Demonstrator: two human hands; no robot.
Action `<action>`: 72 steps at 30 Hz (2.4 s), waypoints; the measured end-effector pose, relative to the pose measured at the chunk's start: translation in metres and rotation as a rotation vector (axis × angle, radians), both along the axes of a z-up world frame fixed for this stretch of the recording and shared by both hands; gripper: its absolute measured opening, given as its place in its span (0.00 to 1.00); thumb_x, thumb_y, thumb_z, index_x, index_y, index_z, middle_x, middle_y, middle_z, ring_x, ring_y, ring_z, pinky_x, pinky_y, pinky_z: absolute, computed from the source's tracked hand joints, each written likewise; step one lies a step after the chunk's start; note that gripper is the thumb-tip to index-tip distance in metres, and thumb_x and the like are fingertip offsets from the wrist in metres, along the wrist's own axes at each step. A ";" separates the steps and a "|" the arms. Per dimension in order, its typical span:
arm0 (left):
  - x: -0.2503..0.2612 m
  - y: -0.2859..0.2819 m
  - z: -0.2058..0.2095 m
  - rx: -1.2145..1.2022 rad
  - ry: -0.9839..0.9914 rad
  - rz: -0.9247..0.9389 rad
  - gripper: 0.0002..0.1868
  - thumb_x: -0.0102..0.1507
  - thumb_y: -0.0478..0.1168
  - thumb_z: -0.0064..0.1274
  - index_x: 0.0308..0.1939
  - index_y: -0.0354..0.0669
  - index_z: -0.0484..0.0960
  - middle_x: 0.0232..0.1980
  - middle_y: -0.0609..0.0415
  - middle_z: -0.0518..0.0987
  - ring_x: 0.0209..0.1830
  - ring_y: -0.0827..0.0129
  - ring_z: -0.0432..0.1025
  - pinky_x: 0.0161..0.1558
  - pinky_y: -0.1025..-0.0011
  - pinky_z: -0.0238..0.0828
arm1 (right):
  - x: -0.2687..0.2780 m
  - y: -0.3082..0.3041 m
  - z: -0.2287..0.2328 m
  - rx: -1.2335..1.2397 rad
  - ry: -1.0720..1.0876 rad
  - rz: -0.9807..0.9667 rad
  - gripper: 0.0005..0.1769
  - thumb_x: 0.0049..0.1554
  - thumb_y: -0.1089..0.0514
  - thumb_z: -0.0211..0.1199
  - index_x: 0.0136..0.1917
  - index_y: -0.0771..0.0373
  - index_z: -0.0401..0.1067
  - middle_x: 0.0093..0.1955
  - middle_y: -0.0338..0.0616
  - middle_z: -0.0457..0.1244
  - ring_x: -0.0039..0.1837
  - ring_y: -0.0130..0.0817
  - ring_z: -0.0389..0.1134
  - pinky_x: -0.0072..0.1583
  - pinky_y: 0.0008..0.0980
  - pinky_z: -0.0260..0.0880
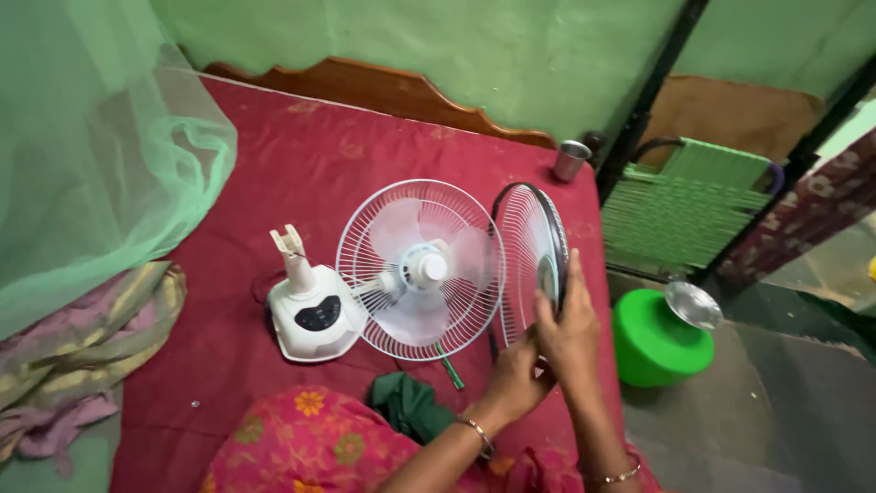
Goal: The person assembles a table fan by screwing the central hub onto the fan blades, then attaching the front and rear wire cages. They use a screwdriver to secure the rear cage to the fan base.
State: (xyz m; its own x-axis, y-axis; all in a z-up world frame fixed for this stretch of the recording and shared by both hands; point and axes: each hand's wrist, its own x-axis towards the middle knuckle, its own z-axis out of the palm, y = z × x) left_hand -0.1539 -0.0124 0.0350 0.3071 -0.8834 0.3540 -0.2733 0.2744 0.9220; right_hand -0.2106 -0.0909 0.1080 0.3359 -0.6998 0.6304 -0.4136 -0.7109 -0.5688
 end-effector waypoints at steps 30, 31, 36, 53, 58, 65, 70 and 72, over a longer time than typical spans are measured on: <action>0.031 -0.040 -0.059 -0.065 0.362 0.380 0.35 0.67 0.42 0.54 0.73 0.32 0.59 0.51 0.50 0.84 0.46 0.73 0.80 0.45 0.78 0.77 | -0.187 -0.097 -0.044 0.624 -1.096 0.238 0.23 0.70 0.65 0.50 0.77 0.62 0.62 0.59 0.59 0.68 0.53 0.55 0.74 0.53 0.51 0.81; 0.033 -0.037 -0.061 -0.047 0.396 0.352 0.29 0.67 0.40 0.53 0.69 0.30 0.65 0.49 0.50 0.84 0.45 0.73 0.81 0.45 0.77 0.78 | -0.187 -0.097 -0.043 0.637 -1.111 0.237 0.23 0.69 0.65 0.51 0.77 0.61 0.61 0.59 0.59 0.68 0.54 0.54 0.75 0.53 0.52 0.81; 0.050 -0.029 -0.060 -0.013 0.475 0.274 0.16 0.66 0.34 0.53 0.56 0.27 0.80 0.47 0.50 0.87 0.43 0.72 0.84 0.42 0.79 0.79 | -0.188 -0.096 -0.043 0.633 -1.096 0.292 0.23 0.72 0.64 0.51 0.79 0.60 0.60 0.61 0.60 0.68 0.55 0.55 0.74 0.54 0.53 0.80; 0.057 -0.017 0.020 -0.048 0.742 0.240 0.27 0.63 0.43 0.60 0.65 0.39 0.78 0.49 0.58 0.85 0.44 0.80 0.78 0.39 0.83 0.77 | -0.186 -0.097 -0.044 0.660 -1.268 0.443 0.28 0.71 0.61 0.53 0.82 0.54 0.55 0.67 0.66 0.66 0.60 0.65 0.72 0.59 0.62 0.77; 0.054 -0.017 0.025 -0.093 0.661 0.324 0.25 0.66 0.41 0.61 0.66 0.37 0.82 0.44 0.60 0.82 0.36 0.80 0.68 0.34 0.81 0.64 | -0.183 -0.092 -0.041 0.631 -1.275 0.463 0.28 0.71 0.60 0.54 0.82 0.52 0.55 0.68 0.64 0.65 0.61 0.65 0.71 0.61 0.62 0.76; 0.069 -0.016 0.034 -0.166 0.464 0.460 0.24 0.65 0.44 0.60 0.61 0.35 0.82 0.48 0.58 0.86 0.41 0.82 0.76 0.44 0.81 0.74 | -0.176 -0.087 -0.040 0.586 -1.239 0.505 0.28 0.74 0.61 0.54 0.84 0.57 0.56 0.69 0.63 0.65 0.63 0.62 0.71 0.63 0.61 0.74; 0.094 -0.020 0.034 -0.135 0.372 0.547 0.21 0.65 0.46 0.61 0.57 0.35 0.86 0.42 0.55 0.86 0.38 0.80 0.76 0.42 0.80 0.73 | -0.167 -0.085 -0.037 0.622 -1.187 0.475 0.28 0.71 0.60 0.54 0.82 0.56 0.57 0.66 0.60 0.66 0.61 0.60 0.71 0.61 0.60 0.75; 0.104 -0.023 0.034 -0.153 0.317 0.574 0.20 0.64 0.46 0.62 0.55 0.35 0.86 0.40 0.56 0.85 0.37 0.79 0.76 0.42 0.80 0.74 | -0.164 -0.084 -0.037 0.639 -1.168 0.473 0.27 0.71 0.60 0.54 0.81 0.56 0.57 0.66 0.59 0.66 0.61 0.61 0.71 0.61 0.60 0.75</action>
